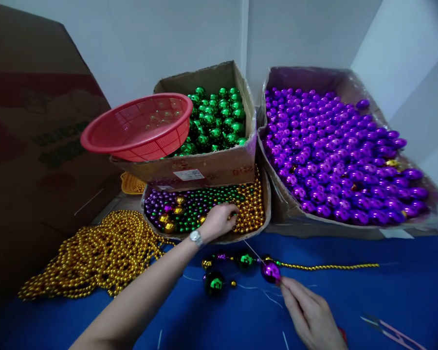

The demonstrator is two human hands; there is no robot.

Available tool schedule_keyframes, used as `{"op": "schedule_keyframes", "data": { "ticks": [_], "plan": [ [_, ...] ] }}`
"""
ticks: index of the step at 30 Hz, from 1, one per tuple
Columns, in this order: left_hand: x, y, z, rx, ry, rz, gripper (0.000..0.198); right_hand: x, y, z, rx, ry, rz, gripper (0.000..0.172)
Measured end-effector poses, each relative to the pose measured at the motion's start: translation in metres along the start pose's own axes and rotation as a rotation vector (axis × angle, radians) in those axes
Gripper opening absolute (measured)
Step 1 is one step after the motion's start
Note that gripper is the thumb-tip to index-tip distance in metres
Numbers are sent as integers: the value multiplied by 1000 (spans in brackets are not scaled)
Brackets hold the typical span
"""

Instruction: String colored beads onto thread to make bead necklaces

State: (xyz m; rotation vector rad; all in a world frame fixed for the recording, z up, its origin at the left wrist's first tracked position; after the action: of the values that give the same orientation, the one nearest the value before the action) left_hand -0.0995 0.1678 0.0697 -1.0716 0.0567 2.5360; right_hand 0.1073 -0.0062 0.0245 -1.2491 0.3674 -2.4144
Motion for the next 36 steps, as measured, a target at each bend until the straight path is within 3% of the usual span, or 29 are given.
{"op": "schedule_keyframes", "data": {
  "ticks": [2, 6, 8, 21, 36],
  "plan": [
    [-9, 17, 6, -1, 221, 51, 22, 2, -2, -1, 6, -17, -24, 24],
    [-18, 56, 3, -5, 990, 257, 24, 8, -7, -5, 25, -40, -36, 22],
    [-19, 69, -1, -23, 1147, 331, 22, 11, -9, -7, 36, -45, -37, 21],
    [-18, 89, -11, -70, 1253, 485, 18, 19, -7, -11, 78, -13, -16, 23],
    [-22, 93, -15, -150, 1272, 485, 21, 19, -5, -12, 100, 35, 6, 24]
  ]
}}
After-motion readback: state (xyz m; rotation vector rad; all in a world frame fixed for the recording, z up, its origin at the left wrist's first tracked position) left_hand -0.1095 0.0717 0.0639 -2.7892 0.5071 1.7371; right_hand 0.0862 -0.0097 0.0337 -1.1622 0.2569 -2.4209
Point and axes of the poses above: each hand's wrist, its own y-axis away from the middle knuckle, its own z-axis out of the back of the hand, x = y × z, the point moved 4 cm from there along -y, towards the middle knuckle, and after that the axes turned 7 degrees about -y, right-handed, at the moved point
